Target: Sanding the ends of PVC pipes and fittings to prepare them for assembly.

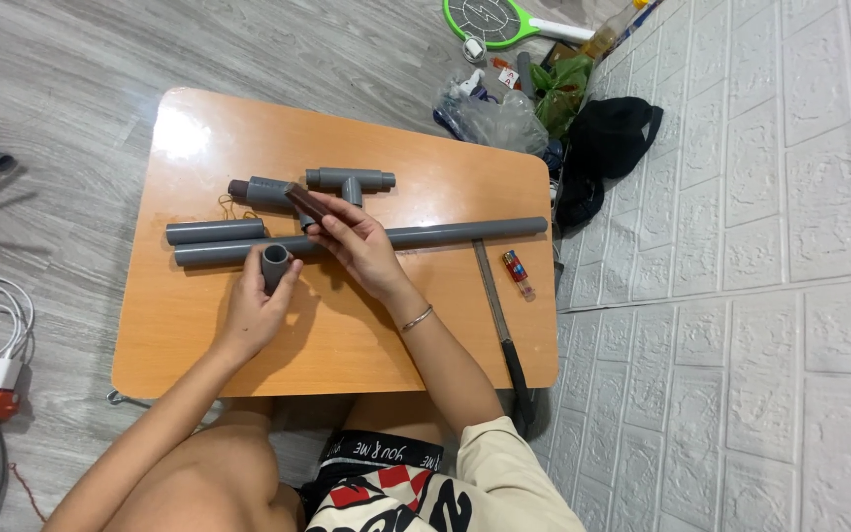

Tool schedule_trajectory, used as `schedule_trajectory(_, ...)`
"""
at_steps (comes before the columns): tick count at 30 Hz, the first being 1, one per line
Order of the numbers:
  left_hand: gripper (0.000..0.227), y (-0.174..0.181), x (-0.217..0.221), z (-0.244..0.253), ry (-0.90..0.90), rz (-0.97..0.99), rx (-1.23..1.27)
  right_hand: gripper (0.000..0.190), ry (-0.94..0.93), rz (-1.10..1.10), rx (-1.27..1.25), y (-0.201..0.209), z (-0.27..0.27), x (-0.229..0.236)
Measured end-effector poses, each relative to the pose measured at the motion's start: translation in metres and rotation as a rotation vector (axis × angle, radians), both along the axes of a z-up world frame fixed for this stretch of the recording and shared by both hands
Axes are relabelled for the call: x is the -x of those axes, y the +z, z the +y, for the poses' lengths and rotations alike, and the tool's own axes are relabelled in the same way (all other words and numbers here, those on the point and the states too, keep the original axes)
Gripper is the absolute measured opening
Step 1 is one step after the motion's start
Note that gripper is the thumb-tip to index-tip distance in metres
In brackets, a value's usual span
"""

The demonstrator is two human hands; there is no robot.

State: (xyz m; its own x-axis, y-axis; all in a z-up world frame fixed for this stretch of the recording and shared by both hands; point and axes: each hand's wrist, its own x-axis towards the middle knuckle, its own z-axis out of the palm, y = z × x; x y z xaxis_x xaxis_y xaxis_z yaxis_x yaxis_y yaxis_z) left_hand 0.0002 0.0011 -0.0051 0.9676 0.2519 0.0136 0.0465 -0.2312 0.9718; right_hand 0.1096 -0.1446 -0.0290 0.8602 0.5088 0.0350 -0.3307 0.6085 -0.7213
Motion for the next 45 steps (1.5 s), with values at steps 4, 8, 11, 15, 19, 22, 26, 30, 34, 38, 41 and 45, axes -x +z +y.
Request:
schedule_trajectory(4, 0.024, 0.006, 0.001, -0.003, 0.010, 0.012, 0.048, 0.037, 0.023, -0.091, 0.012, 0.008, 0.007, 0.010)
schedule_trajectory(8, 0.023, -0.008, 0.000, 0.002, -0.004, 0.011, 0.051, 0.040, 0.030, -0.043, -0.033, -0.005, 0.006, 0.007)
schedule_trajectory(11, 0.024, -0.011, -0.001, 0.002, -0.007, 0.006, 0.052, 0.041, 0.010, 0.007, -0.015, -0.012, 0.002, 0.000)
schedule_trajectory(15, 0.024, -0.016, -0.002, 0.003, -0.014, 0.005, 0.053, 0.032, -0.087, 0.019, 0.065, -0.030, 0.002, -0.005)
schedule_trajectory(19, 0.023, -0.015, -0.003, 0.003, -0.026, -0.013, 0.037, 0.028, -0.086, -0.108, 0.168, 0.008, 0.008, 0.009)
schedule_trajectory(22, 0.023, 0.000, -0.004, 0.002, -0.037, -0.011, 0.019, 0.027, -0.085, -0.237, 0.288, 0.027, 0.010, 0.020)
schedule_trajectory(26, 0.022, 0.005, -0.002, 0.001, -0.046, 0.025, 0.002, 0.026, -0.047, -0.390, 0.365, 0.034, 0.010, 0.023)
schedule_trajectory(30, 0.037, -0.005, -0.002, -0.002, -0.063, 0.028, -0.039, 0.026, 0.022, -0.518, 0.419, 0.033, 0.005, 0.024)
schedule_trajectory(34, 0.052, -0.007, -0.002, -0.002, -0.191, 0.071, -0.191, 0.028, 0.056, -0.564, 0.446, 0.029, 0.002, 0.019)
schedule_trajectory(38, 0.047, -0.023, -0.006, 0.004, -0.248, 0.084, -0.211, 0.028, 0.056, -0.585, 0.459, 0.034, 0.003, 0.022)
schedule_trajectory(41, 0.035, -0.025, -0.005, 0.001, -0.293, 0.084, -0.234, 0.027, 0.058, -0.595, 0.465, 0.035, 0.005, 0.025)
schedule_trajectory(45, 0.024, -0.006, -0.001, -0.006, -0.008, 0.009, -0.007, 0.029, 0.006, -0.607, 0.472, 0.027, 0.007, 0.023)
